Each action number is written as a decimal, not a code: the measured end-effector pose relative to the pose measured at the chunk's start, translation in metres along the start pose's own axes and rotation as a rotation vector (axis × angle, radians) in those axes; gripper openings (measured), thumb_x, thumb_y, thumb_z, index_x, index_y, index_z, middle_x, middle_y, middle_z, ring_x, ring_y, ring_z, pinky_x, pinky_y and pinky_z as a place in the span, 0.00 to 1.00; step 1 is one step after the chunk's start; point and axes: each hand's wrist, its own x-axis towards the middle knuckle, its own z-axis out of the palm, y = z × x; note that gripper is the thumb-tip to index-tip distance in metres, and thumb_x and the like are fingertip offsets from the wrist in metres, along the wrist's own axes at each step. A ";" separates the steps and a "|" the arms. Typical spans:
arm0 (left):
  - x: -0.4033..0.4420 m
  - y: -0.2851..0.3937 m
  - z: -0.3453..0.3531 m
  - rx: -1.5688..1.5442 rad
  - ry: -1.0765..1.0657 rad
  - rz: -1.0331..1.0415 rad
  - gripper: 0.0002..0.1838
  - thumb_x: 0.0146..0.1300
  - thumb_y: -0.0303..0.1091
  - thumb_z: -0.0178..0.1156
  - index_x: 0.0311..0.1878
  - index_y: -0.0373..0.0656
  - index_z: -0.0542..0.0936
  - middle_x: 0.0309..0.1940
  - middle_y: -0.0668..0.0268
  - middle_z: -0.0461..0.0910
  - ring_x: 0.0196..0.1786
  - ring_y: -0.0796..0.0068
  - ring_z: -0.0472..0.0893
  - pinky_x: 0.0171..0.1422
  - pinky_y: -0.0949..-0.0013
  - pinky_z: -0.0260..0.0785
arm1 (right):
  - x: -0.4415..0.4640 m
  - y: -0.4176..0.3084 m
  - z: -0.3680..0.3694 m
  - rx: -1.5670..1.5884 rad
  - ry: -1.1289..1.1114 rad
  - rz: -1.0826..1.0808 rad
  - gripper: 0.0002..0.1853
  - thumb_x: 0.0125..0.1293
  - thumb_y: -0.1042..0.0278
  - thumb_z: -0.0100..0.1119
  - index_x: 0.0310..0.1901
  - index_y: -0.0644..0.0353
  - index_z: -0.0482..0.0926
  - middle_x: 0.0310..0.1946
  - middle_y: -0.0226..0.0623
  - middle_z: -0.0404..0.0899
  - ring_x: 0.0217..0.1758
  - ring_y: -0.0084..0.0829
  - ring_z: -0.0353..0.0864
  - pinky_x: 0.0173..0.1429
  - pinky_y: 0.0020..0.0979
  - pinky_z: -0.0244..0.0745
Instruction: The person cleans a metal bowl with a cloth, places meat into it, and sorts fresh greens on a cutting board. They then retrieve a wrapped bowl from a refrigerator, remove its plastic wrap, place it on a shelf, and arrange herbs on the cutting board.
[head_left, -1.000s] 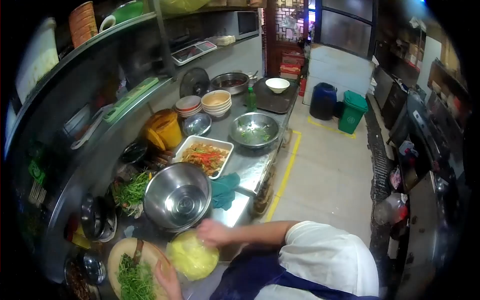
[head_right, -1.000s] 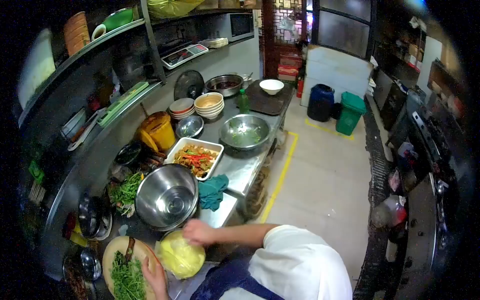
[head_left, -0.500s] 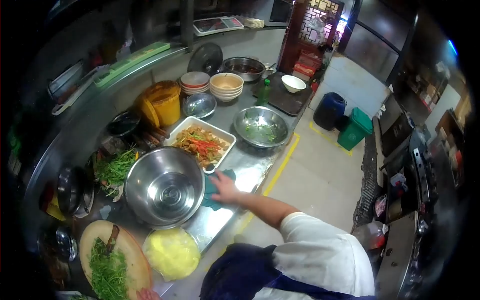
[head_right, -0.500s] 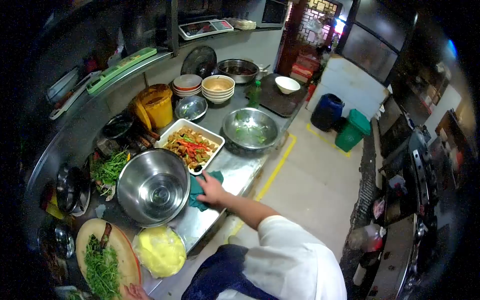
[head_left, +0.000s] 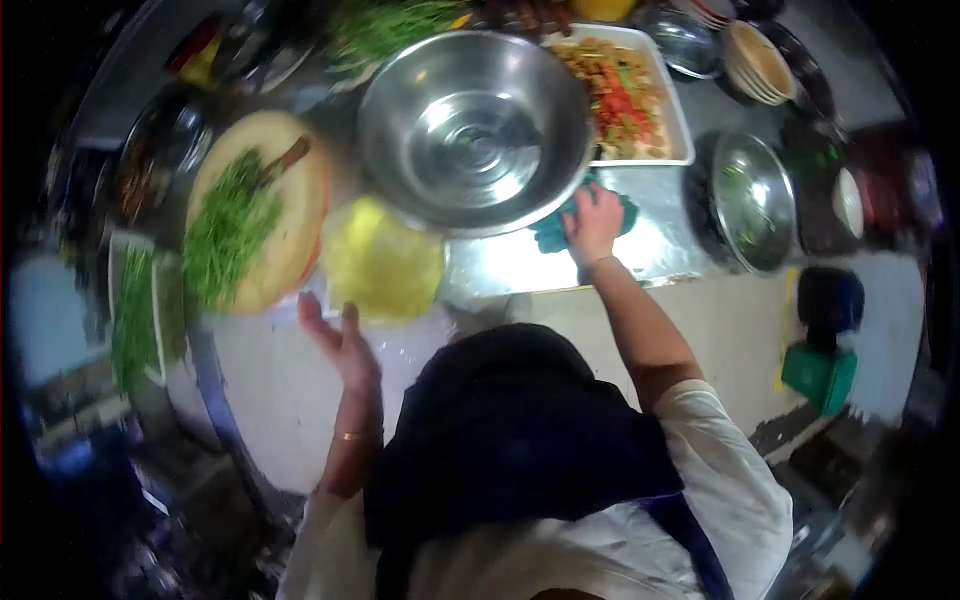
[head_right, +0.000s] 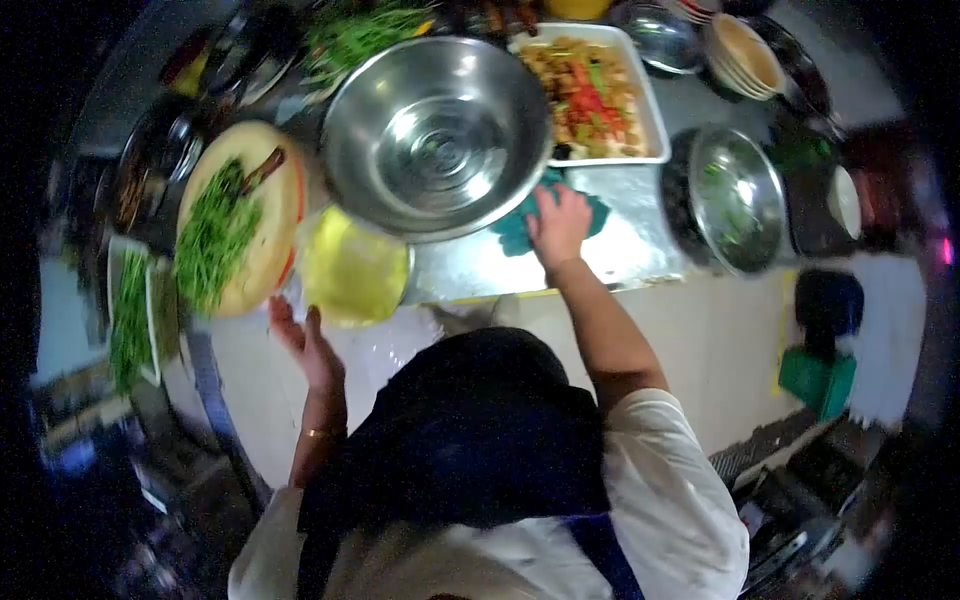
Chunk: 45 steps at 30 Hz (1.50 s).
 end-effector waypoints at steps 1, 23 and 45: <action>-0.008 -0.012 -0.001 -0.034 0.092 -0.102 0.36 0.63 0.23 0.53 0.72 0.38 0.48 0.73 0.56 0.48 0.75 0.63 0.49 0.76 0.62 0.39 | 0.001 0.001 -0.001 0.000 0.006 0.000 0.27 0.48 0.63 0.69 0.53 0.47 0.75 0.52 0.43 0.72 0.54 0.46 0.69 0.54 0.46 0.64; -0.051 -0.150 -0.050 -1.159 -0.387 -0.785 0.21 0.62 0.31 0.51 0.60 0.45 0.71 0.57 0.65 0.75 0.59 0.67 0.73 0.62 0.61 0.68 | -0.011 -0.013 -0.021 0.157 0.015 0.047 0.31 0.53 0.63 0.66 0.61 0.52 0.69 0.58 0.47 0.66 0.62 0.49 0.63 0.65 0.46 0.55; -0.035 -0.094 -0.038 -1.019 -0.326 -0.566 0.44 0.63 0.72 0.30 0.73 0.51 0.53 0.72 0.62 0.56 0.72 0.58 0.59 0.75 0.50 0.52 | -0.011 0.008 -0.010 0.064 -0.017 -0.171 0.33 0.55 0.62 0.62 0.65 0.53 0.65 0.62 0.54 0.64 0.61 0.54 0.66 0.64 0.47 0.62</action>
